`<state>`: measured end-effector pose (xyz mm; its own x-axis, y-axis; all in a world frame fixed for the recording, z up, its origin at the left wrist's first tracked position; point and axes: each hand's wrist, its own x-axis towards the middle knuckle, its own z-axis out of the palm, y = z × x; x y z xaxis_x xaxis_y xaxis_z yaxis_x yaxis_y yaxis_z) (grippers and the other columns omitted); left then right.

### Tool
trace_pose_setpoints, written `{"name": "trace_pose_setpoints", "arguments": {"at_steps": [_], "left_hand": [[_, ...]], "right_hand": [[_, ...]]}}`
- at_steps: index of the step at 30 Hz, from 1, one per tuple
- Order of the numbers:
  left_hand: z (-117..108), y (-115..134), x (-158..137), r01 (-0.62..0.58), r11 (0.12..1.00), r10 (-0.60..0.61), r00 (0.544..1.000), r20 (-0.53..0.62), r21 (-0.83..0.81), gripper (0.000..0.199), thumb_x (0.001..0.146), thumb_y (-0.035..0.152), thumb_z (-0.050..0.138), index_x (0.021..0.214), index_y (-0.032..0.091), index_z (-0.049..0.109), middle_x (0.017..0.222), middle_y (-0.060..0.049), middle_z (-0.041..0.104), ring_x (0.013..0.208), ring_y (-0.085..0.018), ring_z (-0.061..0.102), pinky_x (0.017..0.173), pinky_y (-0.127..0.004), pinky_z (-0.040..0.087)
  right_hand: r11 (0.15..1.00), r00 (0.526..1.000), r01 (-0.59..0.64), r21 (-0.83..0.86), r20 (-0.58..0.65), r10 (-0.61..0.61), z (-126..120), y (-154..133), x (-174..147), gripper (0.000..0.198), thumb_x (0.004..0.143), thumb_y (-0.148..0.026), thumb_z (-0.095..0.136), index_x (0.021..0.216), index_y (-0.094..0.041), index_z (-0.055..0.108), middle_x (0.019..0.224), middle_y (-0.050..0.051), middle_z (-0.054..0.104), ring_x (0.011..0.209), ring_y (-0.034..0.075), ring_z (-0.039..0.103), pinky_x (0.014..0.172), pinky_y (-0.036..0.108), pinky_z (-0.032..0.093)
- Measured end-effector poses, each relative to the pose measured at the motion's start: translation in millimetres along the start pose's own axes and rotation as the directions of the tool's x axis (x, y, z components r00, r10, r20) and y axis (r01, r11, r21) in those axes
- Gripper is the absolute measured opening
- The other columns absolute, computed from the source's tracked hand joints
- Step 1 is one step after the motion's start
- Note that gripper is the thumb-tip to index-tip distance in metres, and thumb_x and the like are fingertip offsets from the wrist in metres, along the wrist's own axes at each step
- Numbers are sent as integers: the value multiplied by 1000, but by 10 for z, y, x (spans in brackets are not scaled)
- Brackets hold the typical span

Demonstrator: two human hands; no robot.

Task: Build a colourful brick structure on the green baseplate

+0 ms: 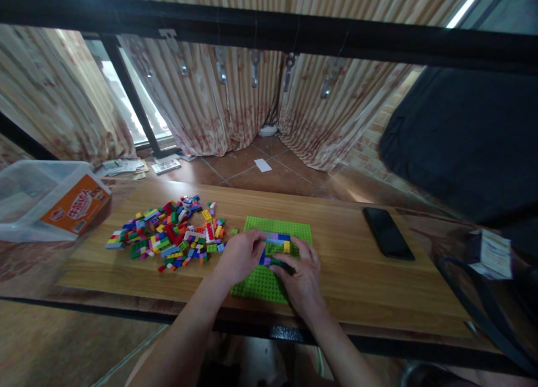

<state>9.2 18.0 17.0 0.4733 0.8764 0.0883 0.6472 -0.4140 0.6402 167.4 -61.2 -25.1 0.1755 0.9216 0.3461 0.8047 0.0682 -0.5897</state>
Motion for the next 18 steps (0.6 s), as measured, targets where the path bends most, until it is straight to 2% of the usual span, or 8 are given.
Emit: {"name": "trace_pose_setpoints", "arguments": {"at_steps": [6, 11, 14, 18], "left_hand": [[-28, -12, -18, -9, 1000, 9, 1000, 18, -11, 17, 86, 18, 50, 95, 19, 64, 86, -3, 70, 74, -16, 64, 68, -25, 46], [-46, 4, -9, 13, 1000, -13, 1000, 3, -14, 19, 84, 18, 51, 97, 18, 65, 92, -5, 69, 81, -17, 64, 74, -28, 48], [-54, -13, 11, 117, 993, -118, 990, -83, -12, 20, 81, 20, 57, 99, 16, 64, 97, -7, 66, 87, -20, 63, 80, -32, 49], [-54, -54, 4, 268, 963, -262, 951, -162, 16, 52, 71, 31, 70, 118, 13, 56, 111, -12, 60, 102, -26, 59, 90, -39, 47]], "right_hand": [[1000, 998, -6, -18, 61, 7, -87, -10, 7, 36, 73, -37, 73, 108, -27, 70, 133, 9, 53, 124, 30, 43, 101, 51, 38], [996, 999, -48, 75, -2, 48, -226, 97, 31, 30, 80, -38, 62, 106, -23, 69, 127, 11, 56, 118, 28, 48, 99, 48, 39], [979, 983, -155, 132, -73, 166, -268, 182, 71, 28, 85, -39, 54, 99, -19, 68, 111, 12, 62, 107, 26, 55, 94, 46, 42], [939, 947, -306, 157, -52, 317, -262, 198, 114, 29, 81, -44, 56, 89, -18, 66, 93, 9, 64, 90, 25, 58, 85, 42, 45]]}}
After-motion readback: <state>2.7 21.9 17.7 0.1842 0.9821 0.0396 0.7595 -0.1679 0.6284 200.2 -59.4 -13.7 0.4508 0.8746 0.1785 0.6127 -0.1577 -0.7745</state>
